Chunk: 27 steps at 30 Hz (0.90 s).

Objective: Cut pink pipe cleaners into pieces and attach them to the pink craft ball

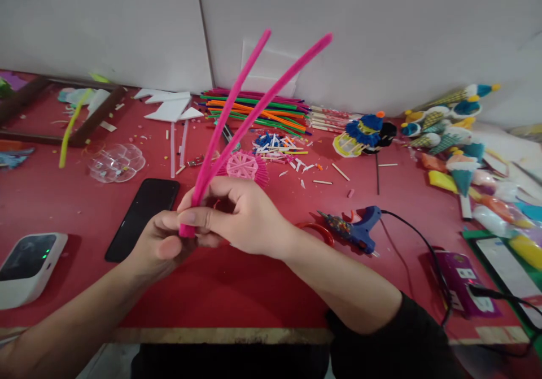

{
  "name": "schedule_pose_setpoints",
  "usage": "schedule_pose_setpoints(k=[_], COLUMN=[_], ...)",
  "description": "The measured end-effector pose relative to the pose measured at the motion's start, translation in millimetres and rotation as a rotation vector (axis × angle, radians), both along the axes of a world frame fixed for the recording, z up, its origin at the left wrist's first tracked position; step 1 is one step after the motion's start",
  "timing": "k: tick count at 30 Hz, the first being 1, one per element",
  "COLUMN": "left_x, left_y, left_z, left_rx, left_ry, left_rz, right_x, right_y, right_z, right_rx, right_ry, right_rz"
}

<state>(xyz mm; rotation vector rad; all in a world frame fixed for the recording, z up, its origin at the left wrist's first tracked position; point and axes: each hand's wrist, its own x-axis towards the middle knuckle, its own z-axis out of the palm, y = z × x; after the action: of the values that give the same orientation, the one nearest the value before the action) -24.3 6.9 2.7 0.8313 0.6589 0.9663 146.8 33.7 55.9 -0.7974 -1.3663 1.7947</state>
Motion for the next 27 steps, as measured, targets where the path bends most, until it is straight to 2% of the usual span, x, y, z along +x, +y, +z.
schedule_pose_setpoints(k=[3,8,16,23,27], left_x=[-0.2,-0.5,1.2,3.1,3.8], left_y=[1.1,2.7,3.3,-2.8,-4.2], left_z=[2.0,4.9,5.6,-0.4,-2.5], left_rx=[-0.108,-0.143,-0.109,-0.009,-0.011], left_ry=[-0.070,-0.127,-0.150,0.031,0.027], left_rz=[-0.143,-0.227,-0.217,-0.116,-0.093], right_x=[6.5,11.0,13.8,16.6,14.8], right_y=[6.4,8.6,8.3,10.7,11.4], right_z=[2.0,3.2,5.8,7.0,6.6], right_rx=[0.070,0.143,0.202,0.038,0.093], right_ry=[-0.062,-0.137,-0.226,-0.143,-0.131], right_rz=[0.070,0.117,0.072,0.268,0.245])
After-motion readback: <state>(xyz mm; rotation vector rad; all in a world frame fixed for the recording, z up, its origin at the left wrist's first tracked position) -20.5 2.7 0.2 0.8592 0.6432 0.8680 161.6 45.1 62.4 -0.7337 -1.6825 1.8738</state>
